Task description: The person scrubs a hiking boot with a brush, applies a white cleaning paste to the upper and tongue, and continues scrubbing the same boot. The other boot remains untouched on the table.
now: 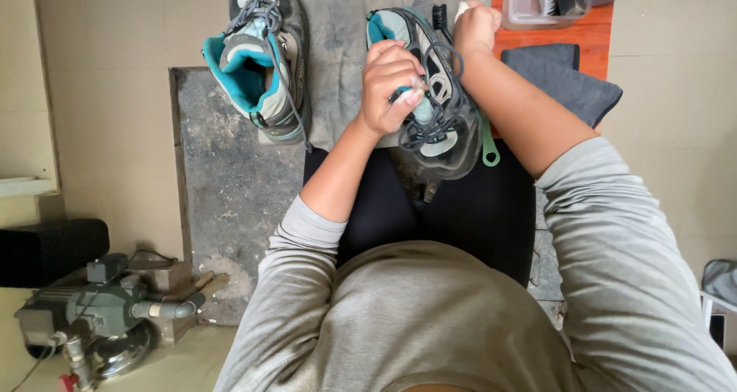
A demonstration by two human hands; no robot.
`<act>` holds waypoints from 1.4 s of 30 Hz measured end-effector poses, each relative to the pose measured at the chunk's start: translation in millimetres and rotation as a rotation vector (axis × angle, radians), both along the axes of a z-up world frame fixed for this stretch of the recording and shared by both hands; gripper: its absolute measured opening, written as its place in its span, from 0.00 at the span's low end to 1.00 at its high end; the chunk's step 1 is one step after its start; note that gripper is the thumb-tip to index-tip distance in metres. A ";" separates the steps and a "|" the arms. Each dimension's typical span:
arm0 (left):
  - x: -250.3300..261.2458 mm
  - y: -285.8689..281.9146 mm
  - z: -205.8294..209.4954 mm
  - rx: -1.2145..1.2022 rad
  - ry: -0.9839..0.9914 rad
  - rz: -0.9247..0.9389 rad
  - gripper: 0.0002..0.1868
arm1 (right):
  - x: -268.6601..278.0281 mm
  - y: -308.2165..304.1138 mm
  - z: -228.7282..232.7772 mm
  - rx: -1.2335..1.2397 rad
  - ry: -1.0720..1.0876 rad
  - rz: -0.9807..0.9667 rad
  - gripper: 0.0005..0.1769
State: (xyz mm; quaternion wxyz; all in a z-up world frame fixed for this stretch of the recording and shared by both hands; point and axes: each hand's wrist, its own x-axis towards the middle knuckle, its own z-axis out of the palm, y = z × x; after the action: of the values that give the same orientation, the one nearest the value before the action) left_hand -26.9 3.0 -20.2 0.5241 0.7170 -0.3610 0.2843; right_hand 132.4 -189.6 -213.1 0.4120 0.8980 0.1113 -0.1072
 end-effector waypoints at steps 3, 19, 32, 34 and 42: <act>0.9 -1.4 -3.4 -0.021 -0.007 0.004 0.27 | -36.7 9.0 76.9 -0.291 0.119 0.009 0.15; 6.8 -10.1 1.0 0.047 -0.047 0.042 0.14 | -59.0 -44.6 58.2 -0.382 0.033 0.276 0.15; -2.6 -1.9 -18.1 0.324 0.105 0.028 0.40 | -181.3 -36.0 217.8 1.822 0.011 0.352 0.17; -2.4 -0.6 -32.4 0.230 0.048 0.063 0.43 | -192.5 -21.7 213.1 1.855 0.064 0.413 0.23; -43.8 -2.9 -44.7 0.248 -0.012 0.624 0.37 | -197.7 2.0 194.2 1.906 -0.053 0.596 0.10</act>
State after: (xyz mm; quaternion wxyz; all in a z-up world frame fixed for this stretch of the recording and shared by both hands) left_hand -70.7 0.1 -64.9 0.3185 0.8495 -0.1592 0.3893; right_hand -65.3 -187.6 -18.9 -0.4681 0.7911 0.3623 0.1545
